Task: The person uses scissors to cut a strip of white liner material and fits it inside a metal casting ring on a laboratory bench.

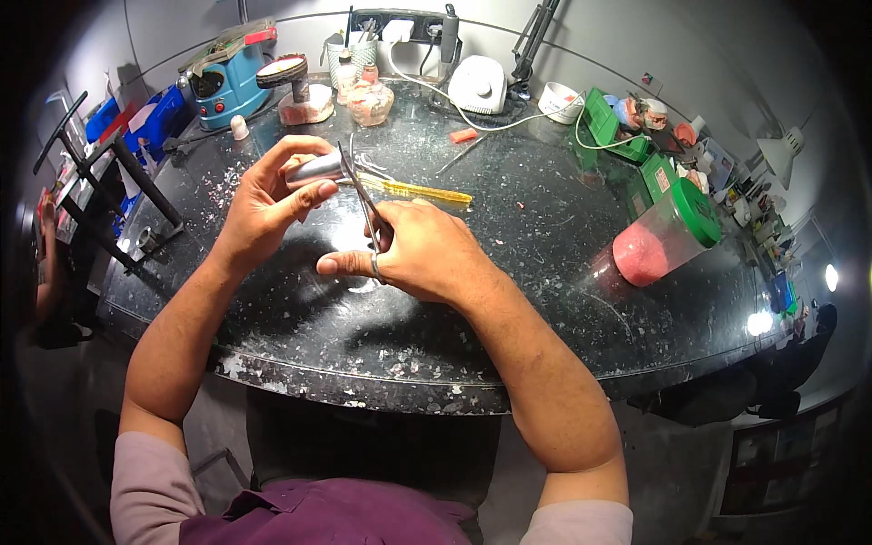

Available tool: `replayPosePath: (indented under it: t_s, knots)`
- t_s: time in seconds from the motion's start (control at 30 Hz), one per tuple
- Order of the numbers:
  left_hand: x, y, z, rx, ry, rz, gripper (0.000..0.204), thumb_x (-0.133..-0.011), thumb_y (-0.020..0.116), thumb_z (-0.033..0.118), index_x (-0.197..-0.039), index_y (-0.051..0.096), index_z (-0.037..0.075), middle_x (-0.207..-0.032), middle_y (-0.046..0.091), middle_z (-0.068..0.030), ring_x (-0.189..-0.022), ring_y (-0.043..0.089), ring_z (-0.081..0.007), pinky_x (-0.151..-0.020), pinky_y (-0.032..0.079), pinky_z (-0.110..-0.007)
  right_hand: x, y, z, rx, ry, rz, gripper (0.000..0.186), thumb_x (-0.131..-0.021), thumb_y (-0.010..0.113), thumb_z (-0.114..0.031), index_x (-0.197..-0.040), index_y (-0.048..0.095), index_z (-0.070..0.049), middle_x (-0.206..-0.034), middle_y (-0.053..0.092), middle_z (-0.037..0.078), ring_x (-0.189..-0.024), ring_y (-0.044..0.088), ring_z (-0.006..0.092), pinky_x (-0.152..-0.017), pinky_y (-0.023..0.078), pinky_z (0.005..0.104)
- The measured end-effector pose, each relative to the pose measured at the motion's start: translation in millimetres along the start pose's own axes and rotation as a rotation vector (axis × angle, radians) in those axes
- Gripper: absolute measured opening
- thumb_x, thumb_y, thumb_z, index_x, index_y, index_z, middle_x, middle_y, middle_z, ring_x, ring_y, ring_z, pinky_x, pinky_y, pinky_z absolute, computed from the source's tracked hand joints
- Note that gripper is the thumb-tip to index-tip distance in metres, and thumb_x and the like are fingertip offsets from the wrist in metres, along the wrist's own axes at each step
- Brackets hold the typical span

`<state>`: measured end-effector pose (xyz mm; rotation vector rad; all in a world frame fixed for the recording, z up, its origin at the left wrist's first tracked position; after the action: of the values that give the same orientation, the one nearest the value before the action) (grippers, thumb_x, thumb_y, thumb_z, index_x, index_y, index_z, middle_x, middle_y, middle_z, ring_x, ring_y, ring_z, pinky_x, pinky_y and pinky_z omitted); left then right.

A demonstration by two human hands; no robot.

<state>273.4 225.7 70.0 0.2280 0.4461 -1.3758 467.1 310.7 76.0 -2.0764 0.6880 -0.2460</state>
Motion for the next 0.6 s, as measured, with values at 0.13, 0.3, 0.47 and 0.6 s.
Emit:
replayPosePath:
  t_s: [0.13, 0.3, 0.47, 0.6]
  knots:
    - [-0.2, 0.8, 1.2, -0.009, -0.004, -0.032, 0.040, -0.089, 0.076, 0.020, -0.122, 0.057, 0.009, -0.088, 0.060, 0.0040, -0.077, 0.050, -0.0026, -0.066, 0.040, -0.019, 0.6, -0.8, 0.4, 0.030, 0.011, -0.006, 0.089, -0.064, 0.067, -0.084, -0.092, 0.066, 0.000, -0.091, 0.068, 0.019, -0.092, 0.067, 0.0342, -0.082, 0.050, 0.0436]
    - [-0.7, -3.0, 0.8, -0.042, -0.022, -0.026, 0.038, -0.089, 0.076, 0.022, -0.121, 0.059, 0.008, -0.089, 0.061, 0.0032, -0.078, 0.052, -0.0037, -0.069, 0.043, -0.020, 0.7, -2.1, 0.7, 0.101, -0.026, 0.037, 0.084, -0.066, 0.064, -0.084, -0.081, 0.067, -0.001, -0.078, 0.068, 0.017, -0.081, 0.068, 0.0342, -0.076, 0.052, 0.0435]
    - [-0.3, -5.2, 3.3, -0.061, -0.026, 0.008, 0.038, -0.091, 0.074, 0.026, -0.121, 0.059, 0.007, -0.090, 0.063, 0.0019, -0.077, 0.053, -0.0043, -0.069, 0.044, -0.021, 0.3, -4.8, -0.5, 0.175, -0.049, 0.094, 0.076, -0.071, 0.065, -0.079, -0.070, 0.064, -0.003, -0.067, 0.065, 0.014, -0.070, 0.067, 0.0320, -0.067, 0.051, 0.0420]
    - [0.3, -5.4, 5.3, -0.047, -0.030, 0.043, 0.035, -0.094, 0.070, 0.028, -0.118, 0.061, 0.005, -0.084, 0.060, 0.0017, -0.074, 0.051, -0.0049, -0.067, 0.043, -0.022, 1.7, -7.3, -2.9, 0.186, -0.031, 0.093, 0.071, -0.072, 0.067, -0.075, -0.068, 0.064, -0.004, -0.065, 0.064, 0.013, -0.069, 0.066, 0.0310, -0.066, 0.050, 0.0418]
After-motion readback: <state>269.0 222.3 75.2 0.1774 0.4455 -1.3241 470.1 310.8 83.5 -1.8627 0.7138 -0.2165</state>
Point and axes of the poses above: each hand's wrist, its own x-axis away from the middle knuckle, its own y-axis out of the palm, z = x × y, the point moved 1 cm from there along -x, towards the middle knuckle
